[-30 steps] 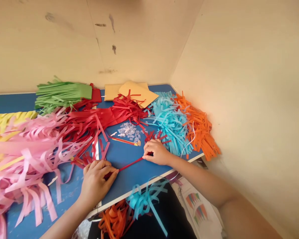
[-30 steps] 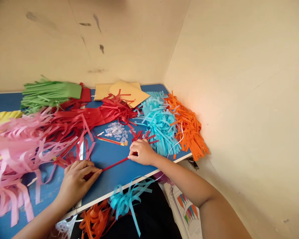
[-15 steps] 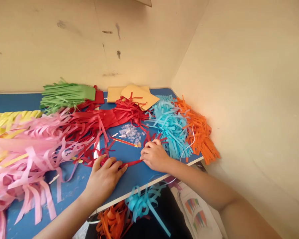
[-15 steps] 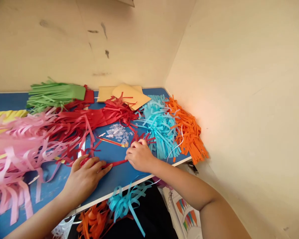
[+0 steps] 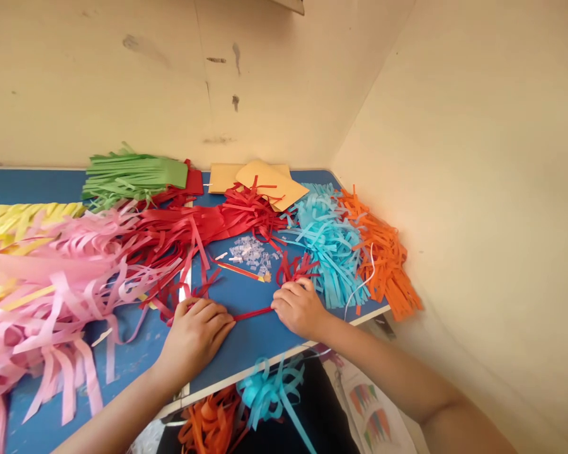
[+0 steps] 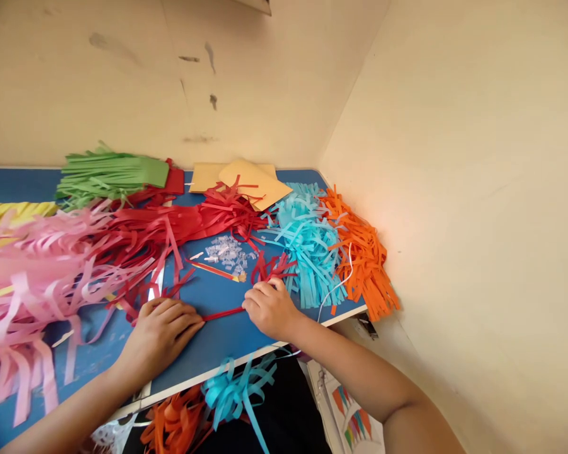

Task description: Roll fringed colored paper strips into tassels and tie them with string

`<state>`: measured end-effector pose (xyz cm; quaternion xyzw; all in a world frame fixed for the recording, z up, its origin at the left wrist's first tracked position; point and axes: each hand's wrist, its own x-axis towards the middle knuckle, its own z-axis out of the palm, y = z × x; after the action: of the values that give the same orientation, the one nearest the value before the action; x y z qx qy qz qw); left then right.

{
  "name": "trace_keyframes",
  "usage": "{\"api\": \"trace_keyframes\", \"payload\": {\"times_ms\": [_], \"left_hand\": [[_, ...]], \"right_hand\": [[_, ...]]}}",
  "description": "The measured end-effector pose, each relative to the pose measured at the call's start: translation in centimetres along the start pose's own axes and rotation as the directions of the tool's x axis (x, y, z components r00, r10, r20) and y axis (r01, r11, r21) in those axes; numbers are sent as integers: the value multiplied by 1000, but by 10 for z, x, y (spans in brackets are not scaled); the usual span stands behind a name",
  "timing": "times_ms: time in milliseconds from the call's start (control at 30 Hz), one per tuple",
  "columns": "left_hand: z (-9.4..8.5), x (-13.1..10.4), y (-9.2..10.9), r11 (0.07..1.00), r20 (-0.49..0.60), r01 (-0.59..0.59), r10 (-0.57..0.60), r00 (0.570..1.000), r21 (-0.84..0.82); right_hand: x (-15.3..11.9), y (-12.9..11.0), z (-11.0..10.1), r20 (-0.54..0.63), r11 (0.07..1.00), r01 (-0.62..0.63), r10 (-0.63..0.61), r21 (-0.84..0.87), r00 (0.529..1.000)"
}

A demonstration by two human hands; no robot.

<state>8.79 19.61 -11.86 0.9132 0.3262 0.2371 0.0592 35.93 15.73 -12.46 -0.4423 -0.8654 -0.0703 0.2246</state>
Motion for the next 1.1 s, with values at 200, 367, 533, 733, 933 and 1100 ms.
{"api": "trace_keyframes", "payload": {"times_ms": [200, 367, 533, 733, 933, 1100], "left_hand": [[1, 2, 1, 970, 59, 243, -241, 969, -30], [-3, 11, 10, 960, 84, 228, -244, 966, 160], [-3, 13, 15, 965, 57, -108, 97, 994, 238], [1, 15, 22, 945, 62, -245, 238, 969, 217], [10, 27, 18, 951, -120, -242, 267, 956, 191], [-18, 21, 21, 937, -298, -261, 324, 898, 234]], "right_hand": [[11, 2, -6, 195, 963, -235, 208, 129, 958], [16, 2, -8, 230, 929, -342, 305, 143, 924], [15, 2, -7, 200, 925, -326, 288, 195, 937], [10, -2, -11, 52, 999, 40, -41, 21, 998], [16, 0, -1, 76, 996, 46, -40, -73, 996], [26, -29, -35, 28, 992, -60, 58, 108, 998]]}}
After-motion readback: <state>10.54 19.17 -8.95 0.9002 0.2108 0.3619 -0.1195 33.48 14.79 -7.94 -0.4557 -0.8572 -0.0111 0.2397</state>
